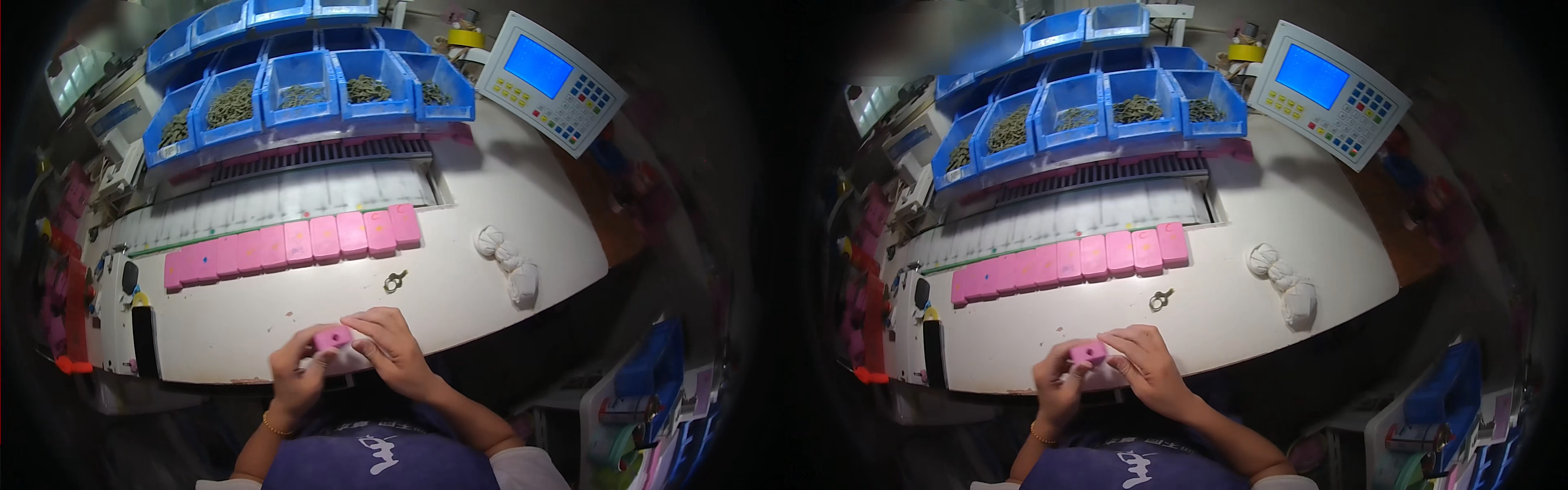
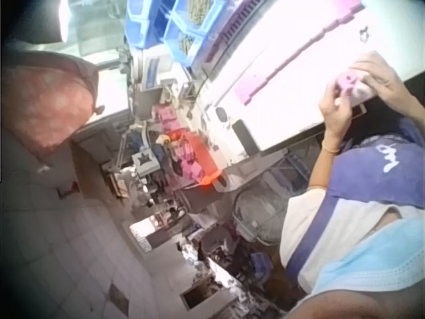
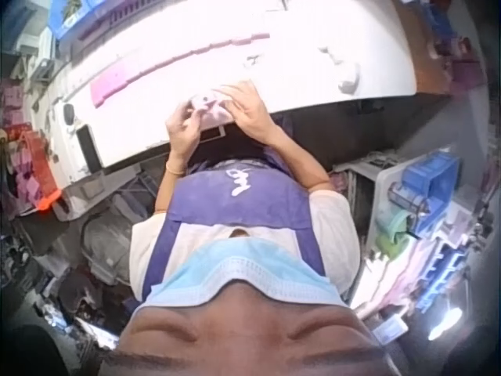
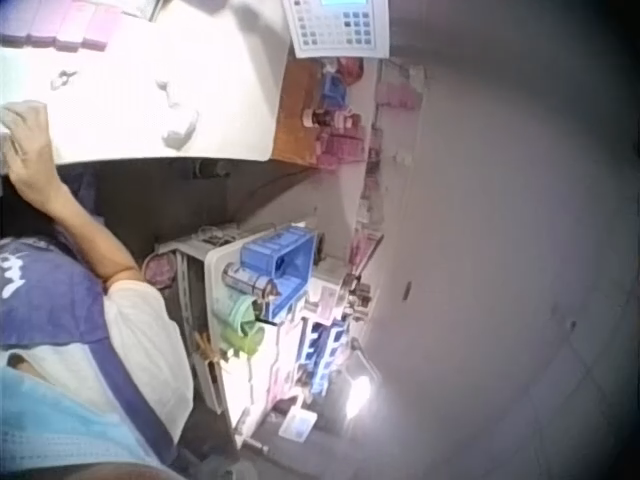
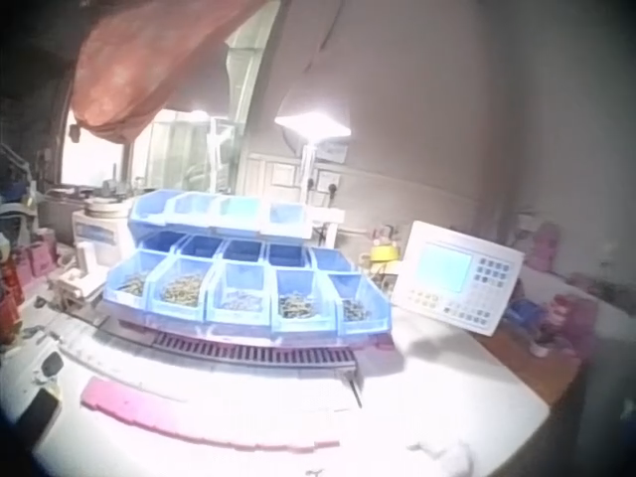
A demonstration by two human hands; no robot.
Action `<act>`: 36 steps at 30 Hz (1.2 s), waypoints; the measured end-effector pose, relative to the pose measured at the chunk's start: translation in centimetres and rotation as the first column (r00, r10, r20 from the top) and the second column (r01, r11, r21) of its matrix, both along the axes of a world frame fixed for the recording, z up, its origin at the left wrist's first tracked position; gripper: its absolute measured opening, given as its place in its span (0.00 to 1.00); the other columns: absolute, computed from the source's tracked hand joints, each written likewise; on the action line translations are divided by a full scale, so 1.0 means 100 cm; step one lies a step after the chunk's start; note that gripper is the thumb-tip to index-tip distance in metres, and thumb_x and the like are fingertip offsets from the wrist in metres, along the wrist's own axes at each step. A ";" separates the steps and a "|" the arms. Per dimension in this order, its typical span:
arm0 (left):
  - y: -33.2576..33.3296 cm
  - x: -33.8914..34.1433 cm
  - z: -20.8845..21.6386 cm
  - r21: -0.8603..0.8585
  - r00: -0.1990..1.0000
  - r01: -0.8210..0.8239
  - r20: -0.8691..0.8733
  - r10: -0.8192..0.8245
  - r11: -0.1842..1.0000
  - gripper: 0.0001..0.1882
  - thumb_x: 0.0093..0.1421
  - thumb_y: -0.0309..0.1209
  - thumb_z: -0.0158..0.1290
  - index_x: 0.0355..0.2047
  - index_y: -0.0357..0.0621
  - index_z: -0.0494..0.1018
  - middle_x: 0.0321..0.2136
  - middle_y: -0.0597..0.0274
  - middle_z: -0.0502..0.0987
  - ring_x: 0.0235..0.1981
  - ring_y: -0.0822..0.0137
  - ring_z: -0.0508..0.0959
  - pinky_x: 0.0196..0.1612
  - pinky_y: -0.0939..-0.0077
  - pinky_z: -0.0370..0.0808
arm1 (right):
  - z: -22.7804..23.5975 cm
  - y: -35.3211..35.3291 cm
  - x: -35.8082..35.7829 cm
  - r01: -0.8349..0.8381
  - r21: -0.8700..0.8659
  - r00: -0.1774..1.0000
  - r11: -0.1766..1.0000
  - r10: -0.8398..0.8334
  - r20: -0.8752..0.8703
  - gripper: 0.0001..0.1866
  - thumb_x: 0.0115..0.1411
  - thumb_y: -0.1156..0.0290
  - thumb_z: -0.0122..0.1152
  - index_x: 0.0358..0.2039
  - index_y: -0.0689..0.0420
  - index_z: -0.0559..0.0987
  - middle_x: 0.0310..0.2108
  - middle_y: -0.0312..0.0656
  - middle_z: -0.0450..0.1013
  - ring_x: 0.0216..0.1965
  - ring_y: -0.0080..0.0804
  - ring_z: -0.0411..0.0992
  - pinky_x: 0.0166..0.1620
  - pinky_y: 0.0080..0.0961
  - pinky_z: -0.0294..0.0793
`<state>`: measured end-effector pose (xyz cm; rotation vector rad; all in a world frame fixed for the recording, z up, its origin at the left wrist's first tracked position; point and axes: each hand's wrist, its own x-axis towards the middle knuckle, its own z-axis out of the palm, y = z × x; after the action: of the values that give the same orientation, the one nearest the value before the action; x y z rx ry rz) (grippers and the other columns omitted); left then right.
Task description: Placing small dark components and metal rings into pink heart-shaped molds on a production line.
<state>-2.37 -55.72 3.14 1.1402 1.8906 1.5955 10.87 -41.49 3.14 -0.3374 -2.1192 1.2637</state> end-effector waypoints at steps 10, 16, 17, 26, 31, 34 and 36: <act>-0.017 -0.031 0.013 -0.294 0.703 -0.340 -0.710 0.034 0.893 0.26 0.48 0.26 0.65 0.50 0.40 0.75 0.47 0.51 0.76 0.47 0.50 0.73 0.51 0.60 0.72 | -0.021 0.103 0.017 0.218 0.448 0.926 0.867 -0.328 0.184 0.12 0.56 0.73 0.65 0.42 0.52 0.83 0.45 0.41 0.75 0.48 0.41 0.69 0.52 0.35 0.70; -0.027 -0.057 0.008 -0.318 0.832 -0.383 -0.527 0.174 0.867 0.29 0.44 0.30 0.67 0.49 0.39 0.75 0.38 0.51 0.75 0.40 0.51 0.73 0.46 0.60 0.72 | -0.026 0.108 0.010 0.126 0.537 0.931 0.834 -0.287 0.228 0.05 0.56 0.71 0.64 0.34 0.54 0.80 0.43 0.39 0.74 0.47 0.39 0.68 0.49 0.36 0.65; -0.030 -0.061 0.004 -0.319 0.834 -0.420 -0.505 0.222 0.850 0.29 0.42 0.31 0.67 0.48 0.39 0.75 0.36 0.51 0.75 0.39 0.51 0.75 0.45 0.61 0.73 | -0.030 0.105 0.012 0.162 0.562 0.915 0.811 -0.337 0.222 0.04 0.56 0.71 0.64 0.32 0.55 0.79 0.41 0.39 0.74 0.46 0.39 0.68 0.48 0.37 0.65; -0.015 -0.094 0.019 -0.149 0.755 -0.568 -0.485 0.440 0.809 0.25 0.45 0.32 0.66 0.45 0.37 0.76 0.35 0.50 0.77 0.33 0.57 0.78 0.38 0.64 0.76 | -0.030 0.091 0.019 0.244 0.546 0.915 0.801 -0.377 0.144 0.05 0.55 0.72 0.64 0.32 0.56 0.78 0.37 0.39 0.73 0.42 0.40 0.69 0.47 0.37 0.65; 0.063 -0.178 0.018 0.015 0.653 -0.608 -0.559 0.511 0.794 0.27 0.48 0.35 0.63 0.48 0.37 0.74 0.40 0.46 0.77 0.40 0.50 0.77 0.45 0.59 0.74 | -0.027 0.091 0.017 0.234 0.507 0.930 0.830 -0.343 0.133 0.05 0.56 0.72 0.64 0.33 0.56 0.79 0.38 0.39 0.73 0.42 0.40 0.69 0.47 0.37 0.65; 0.113 -0.215 0.004 -0.045 0.605 -0.643 -0.641 0.471 0.765 0.26 0.49 0.37 0.62 0.47 0.37 0.73 0.41 0.45 0.75 0.43 0.46 0.76 0.47 0.55 0.74 | -0.028 0.091 0.018 0.234 0.510 0.931 0.828 -0.342 0.129 0.06 0.56 0.72 0.65 0.34 0.57 0.80 0.38 0.39 0.74 0.43 0.40 0.70 0.48 0.37 0.66; 0.135 -0.222 -0.006 -0.103 0.591 -0.670 -0.675 0.443 0.735 0.26 0.49 0.38 0.61 0.46 0.38 0.73 0.41 0.45 0.75 0.44 0.45 0.76 0.48 0.54 0.74 | -0.027 0.091 0.021 0.248 0.512 0.927 0.822 -0.355 0.121 0.06 0.55 0.72 0.65 0.34 0.57 0.80 0.38 0.40 0.74 0.42 0.41 0.70 0.48 0.37 0.67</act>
<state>-24.60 -42.26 2.58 1.0068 3.0983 1.0966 13.02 -32.36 0.47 -0.5770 -2.3569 0.4933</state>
